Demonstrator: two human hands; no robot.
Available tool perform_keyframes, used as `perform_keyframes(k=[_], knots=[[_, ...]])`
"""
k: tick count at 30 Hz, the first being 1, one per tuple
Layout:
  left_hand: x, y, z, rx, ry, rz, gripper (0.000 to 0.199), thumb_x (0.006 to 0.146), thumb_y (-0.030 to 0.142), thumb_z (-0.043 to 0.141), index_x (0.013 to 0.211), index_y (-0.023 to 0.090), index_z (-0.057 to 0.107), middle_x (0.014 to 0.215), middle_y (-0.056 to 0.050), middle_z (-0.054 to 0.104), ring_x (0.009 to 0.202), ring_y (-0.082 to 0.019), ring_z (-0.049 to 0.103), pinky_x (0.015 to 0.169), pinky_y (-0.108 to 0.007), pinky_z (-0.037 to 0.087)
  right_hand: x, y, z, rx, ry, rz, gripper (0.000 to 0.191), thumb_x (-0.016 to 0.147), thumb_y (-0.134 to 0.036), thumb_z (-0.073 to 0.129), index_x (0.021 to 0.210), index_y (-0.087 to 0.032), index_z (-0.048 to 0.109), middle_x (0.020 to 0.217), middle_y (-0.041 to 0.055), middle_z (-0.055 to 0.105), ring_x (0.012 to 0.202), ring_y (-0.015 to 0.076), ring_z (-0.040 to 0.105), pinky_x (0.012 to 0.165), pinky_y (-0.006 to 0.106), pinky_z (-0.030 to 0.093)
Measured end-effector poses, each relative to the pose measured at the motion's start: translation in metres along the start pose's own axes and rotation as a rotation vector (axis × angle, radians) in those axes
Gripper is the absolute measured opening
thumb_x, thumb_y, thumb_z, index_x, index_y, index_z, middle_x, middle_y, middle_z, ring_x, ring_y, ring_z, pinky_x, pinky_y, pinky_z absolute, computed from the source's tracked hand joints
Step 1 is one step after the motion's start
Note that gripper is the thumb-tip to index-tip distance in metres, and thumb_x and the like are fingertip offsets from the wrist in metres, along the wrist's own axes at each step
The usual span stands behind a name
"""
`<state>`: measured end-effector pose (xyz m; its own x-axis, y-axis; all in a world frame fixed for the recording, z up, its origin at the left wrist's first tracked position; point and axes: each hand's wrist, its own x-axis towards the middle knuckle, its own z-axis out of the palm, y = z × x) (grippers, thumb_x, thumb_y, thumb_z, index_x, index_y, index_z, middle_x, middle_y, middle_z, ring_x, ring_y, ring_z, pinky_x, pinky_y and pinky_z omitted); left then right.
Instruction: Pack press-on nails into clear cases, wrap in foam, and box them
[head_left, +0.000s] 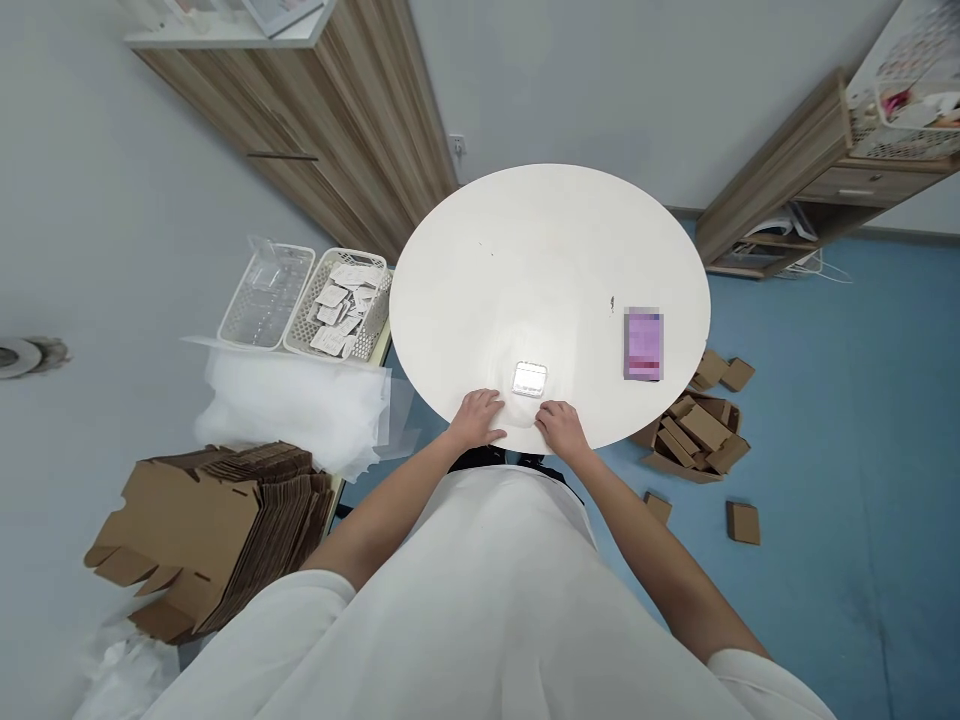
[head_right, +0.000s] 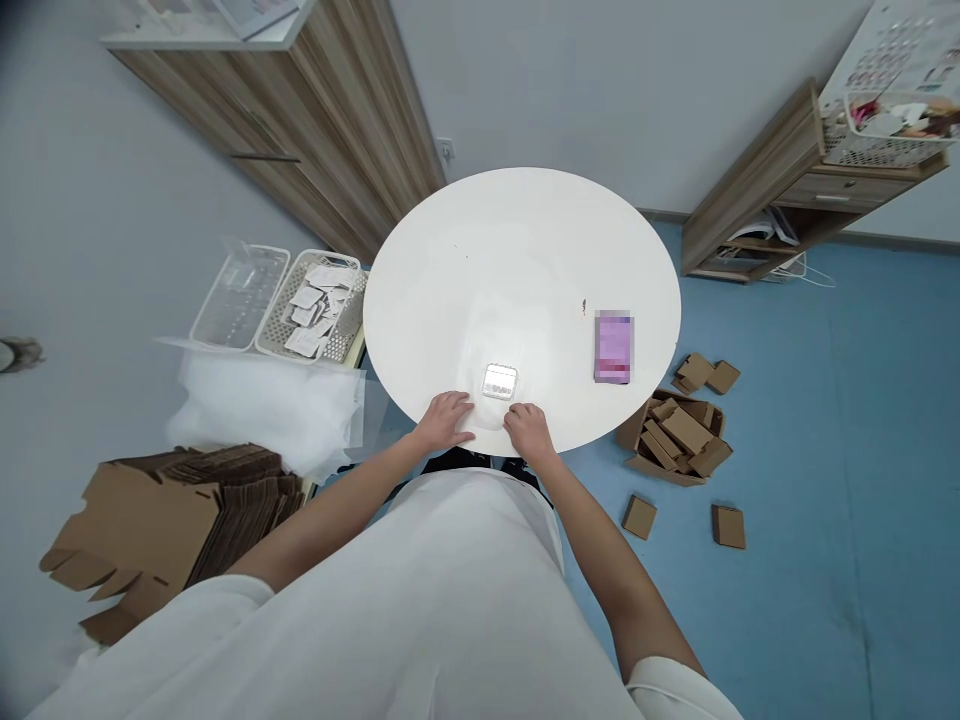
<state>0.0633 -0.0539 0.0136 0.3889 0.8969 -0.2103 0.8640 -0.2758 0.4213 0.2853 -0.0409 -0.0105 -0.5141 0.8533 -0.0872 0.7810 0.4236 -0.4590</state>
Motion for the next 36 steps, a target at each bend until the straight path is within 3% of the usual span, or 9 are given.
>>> perform_keyframes(k=[7,10,13,15,18,22,28,32,36], knots=[[0.009,-0.006,-0.006,-0.106,0.037,0.012,0.020,0.070,0.009,0.049,0.081,0.022,0.060,0.097,-0.009,0.058,0.099,-0.024,0.050,0.097,-0.044,0.025,-0.008,-0.013,-0.021,0.190,-0.095,0.071,0.018,0.085,-0.022,0.037,0.085,-0.020,0.055,0.089,0.0061,0.057,0.084,0.0202,0.050,0.074,0.034,0.041],[0.003,-0.012,-0.007,-0.127,-0.001,0.017,0.022,0.070,0.006,0.046,0.078,0.021,0.059,0.089,-0.008,0.059,0.091,-0.023,0.054,0.091,-0.041,0.032,-0.024,-0.020,-0.017,0.183,-0.048,0.081,0.015,0.083,-0.027,0.043,0.091,-0.019,0.054,0.103,0.0087,0.055,0.097,0.0225,0.049,0.081,0.038,0.041],[-0.003,-0.017,-0.007,-0.113,-0.026,0.046,0.023,0.069,0.005,0.045,0.079,0.022,0.059,0.087,-0.007,0.060,0.089,-0.022,0.055,0.086,-0.038,0.035,-0.039,-0.024,-0.008,0.138,0.015,0.088,0.042,0.070,-0.039,0.060,0.106,-0.018,0.049,0.123,0.0127,0.045,0.113,0.0279,0.041,0.090,0.043,0.037],[-0.004,-0.020,-0.009,-0.097,-0.030,0.062,0.023,0.071,0.007,0.044,0.080,0.022,0.059,0.086,-0.006,0.062,0.086,-0.021,0.056,0.085,-0.038,0.036,-0.043,-0.024,-0.003,0.126,0.041,0.119,0.044,0.070,-0.036,0.060,0.109,-0.019,0.048,0.127,0.0126,0.043,0.117,0.0280,0.039,0.093,0.044,0.035],[0.001,-0.026,-0.014,-0.137,-0.021,0.052,0.022,0.078,0.015,0.041,0.087,0.022,0.059,0.088,-0.004,0.064,0.085,-0.020,0.057,0.084,-0.037,0.037,-0.039,-0.023,-0.004,0.197,0.065,0.254,0.022,0.081,-0.028,0.044,0.099,-0.019,0.054,0.114,0.0098,0.054,0.105,0.0227,0.050,0.087,0.039,0.040],[0.012,-0.036,-0.024,-0.292,-0.016,-0.045,0.026,0.083,0.028,0.038,0.102,0.022,0.055,0.084,-0.003,0.064,0.079,-0.020,0.059,0.070,-0.031,0.043,-0.020,-0.021,-0.017,0.317,0.106,0.466,0.025,0.085,-0.033,0.034,0.090,-0.021,0.056,0.090,0.0041,0.063,0.082,0.0179,0.057,0.072,0.031,0.044],[0.037,-0.040,-0.029,-0.308,-0.027,-0.158,0.018,0.081,0.031,0.042,0.085,0.020,0.056,0.073,-0.002,0.060,0.067,-0.018,0.056,0.059,-0.028,0.041,0.007,-0.014,-0.026,0.305,0.120,0.622,0.024,0.082,-0.033,0.036,0.079,-0.022,0.057,0.075,0.0009,0.062,0.070,0.0161,0.055,0.061,0.027,0.041],[0.047,-0.036,-0.024,-0.162,0.012,-0.209,0.024,0.080,0.025,0.043,0.101,0.019,0.053,0.075,-0.005,0.061,0.075,-0.022,0.057,0.073,-0.035,0.040,0.015,-0.014,-0.017,0.238,0.138,0.689,0.019,0.079,-0.031,0.041,0.076,-0.022,0.057,0.075,0.0015,0.061,0.067,0.0154,0.054,0.055,0.025,0.037],[0.043,-0.027,-0.022,-0.100,0.139,-0.061,0.045,0.075,0.016,0.045,0.120,0.020,0.044,0.116,-0.012,0.053,0.111,-0.028,0.045,0.093,-0.042,0.027,0.018,-0.015,-0.010,0.185,0.128,0.713,0.016,0.078,-0.029,0.042,0.075,-0.022,0.056,0.076,0.0024,0.060,0.064,0.0147,0.053,0.052,0.025,0.035]])
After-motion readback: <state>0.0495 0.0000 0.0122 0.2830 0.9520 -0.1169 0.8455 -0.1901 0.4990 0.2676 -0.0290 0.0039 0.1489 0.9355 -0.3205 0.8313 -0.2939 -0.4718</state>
